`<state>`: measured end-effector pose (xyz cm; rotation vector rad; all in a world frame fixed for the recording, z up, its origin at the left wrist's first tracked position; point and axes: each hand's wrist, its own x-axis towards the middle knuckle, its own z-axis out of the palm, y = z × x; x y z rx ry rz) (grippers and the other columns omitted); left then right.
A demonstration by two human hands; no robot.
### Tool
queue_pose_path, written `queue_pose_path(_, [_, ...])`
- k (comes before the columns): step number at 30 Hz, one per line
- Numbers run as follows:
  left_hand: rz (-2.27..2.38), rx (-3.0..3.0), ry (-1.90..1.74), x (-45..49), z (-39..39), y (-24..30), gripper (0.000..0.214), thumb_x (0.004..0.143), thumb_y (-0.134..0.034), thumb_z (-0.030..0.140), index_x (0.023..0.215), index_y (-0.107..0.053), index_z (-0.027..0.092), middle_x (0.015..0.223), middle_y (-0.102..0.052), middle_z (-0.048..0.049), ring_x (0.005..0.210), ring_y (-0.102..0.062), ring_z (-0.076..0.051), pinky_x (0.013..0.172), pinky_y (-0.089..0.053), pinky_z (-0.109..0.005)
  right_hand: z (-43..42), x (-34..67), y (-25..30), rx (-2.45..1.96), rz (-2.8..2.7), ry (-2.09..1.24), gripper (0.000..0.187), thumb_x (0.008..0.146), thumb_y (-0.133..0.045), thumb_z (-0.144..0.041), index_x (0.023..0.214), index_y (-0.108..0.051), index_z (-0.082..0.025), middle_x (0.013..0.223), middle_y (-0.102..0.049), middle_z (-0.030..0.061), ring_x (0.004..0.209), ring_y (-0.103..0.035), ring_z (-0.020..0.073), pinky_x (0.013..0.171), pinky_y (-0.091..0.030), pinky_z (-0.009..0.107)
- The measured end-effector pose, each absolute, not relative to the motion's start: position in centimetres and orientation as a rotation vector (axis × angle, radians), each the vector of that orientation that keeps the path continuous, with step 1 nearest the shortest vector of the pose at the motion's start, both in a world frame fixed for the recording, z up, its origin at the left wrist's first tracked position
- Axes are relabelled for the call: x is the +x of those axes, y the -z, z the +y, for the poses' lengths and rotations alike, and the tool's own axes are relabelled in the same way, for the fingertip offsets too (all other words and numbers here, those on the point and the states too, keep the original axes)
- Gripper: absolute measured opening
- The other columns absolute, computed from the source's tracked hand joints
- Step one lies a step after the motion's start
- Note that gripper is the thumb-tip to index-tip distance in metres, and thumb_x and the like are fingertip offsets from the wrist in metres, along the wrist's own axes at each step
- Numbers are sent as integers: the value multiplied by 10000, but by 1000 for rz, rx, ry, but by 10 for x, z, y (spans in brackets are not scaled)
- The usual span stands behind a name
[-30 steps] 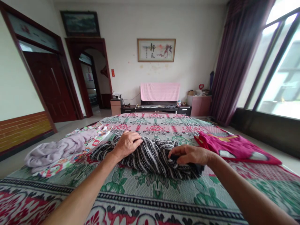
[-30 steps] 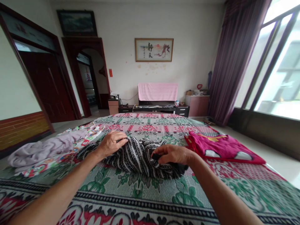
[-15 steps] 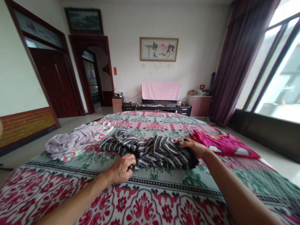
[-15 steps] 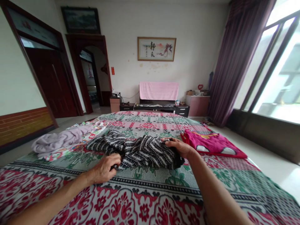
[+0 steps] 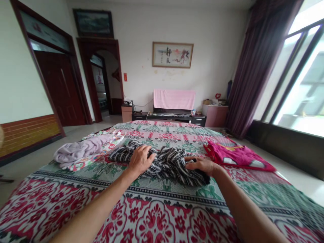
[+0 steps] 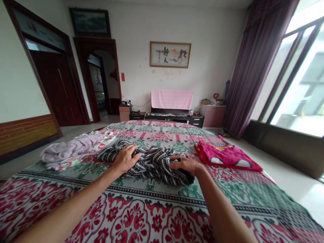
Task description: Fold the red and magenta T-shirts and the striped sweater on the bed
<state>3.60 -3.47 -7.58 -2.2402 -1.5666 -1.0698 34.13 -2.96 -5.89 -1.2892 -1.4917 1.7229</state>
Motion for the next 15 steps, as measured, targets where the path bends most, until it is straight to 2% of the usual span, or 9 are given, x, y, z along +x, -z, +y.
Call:
queue_pose_path(4, [-1741, -2275, 861, 49, -22, 87, 198, 783, -553, 287, 889, -683, 180, 953, -691, -84, 993, -593, -236, 922, -416, -349, -28, 361, 58, -1079, -1521, -1782, 598, 633, -727, -205, 1214, -584, -193, 986, -708, 49, 852, -671, 184, 822, -531, 319])
queue_pose_path(8, [-1777, -2308, 868, 49, -20, 103, 187, 769, -506, 193, 842, -677, 180, 913, -696, -73, 946, -604, -227, 875, -430, -344, -28, 382, 58, -887, -1403, -1759, 553, 645, -710, -180, 1184, -592, -216, 1025, -701, 32, 845, -677, 169, 796, -543, 286])
queue_pose_path(11, [-1800, -2270, 1014, 45, -20, 101, 198, 789, -486, 209, 857, -669, 176, 918, -699, -79, 914, -622, -212, 867, -439, -317, -26, 388, 60, -874, -1318, -1695, 509, 658, -717, -173, 1151, -601, -226, 994, -709, 21, 811, -685, 156, 752, -558, 264])
queue_pose_path(15, [-1895, -2043, 1434, 34, -18, 80, 253, 802, -491, 317, 931, -661, 180, 952, -701, -77, 900, -633, -218, 841, -454, -296, -23, 381, 56, -870, -1318, -1659, 439, 654, -741, -181, 1077, -623, -199, 909, -718, 24, 765, -684, 144, 725, -561, 249])
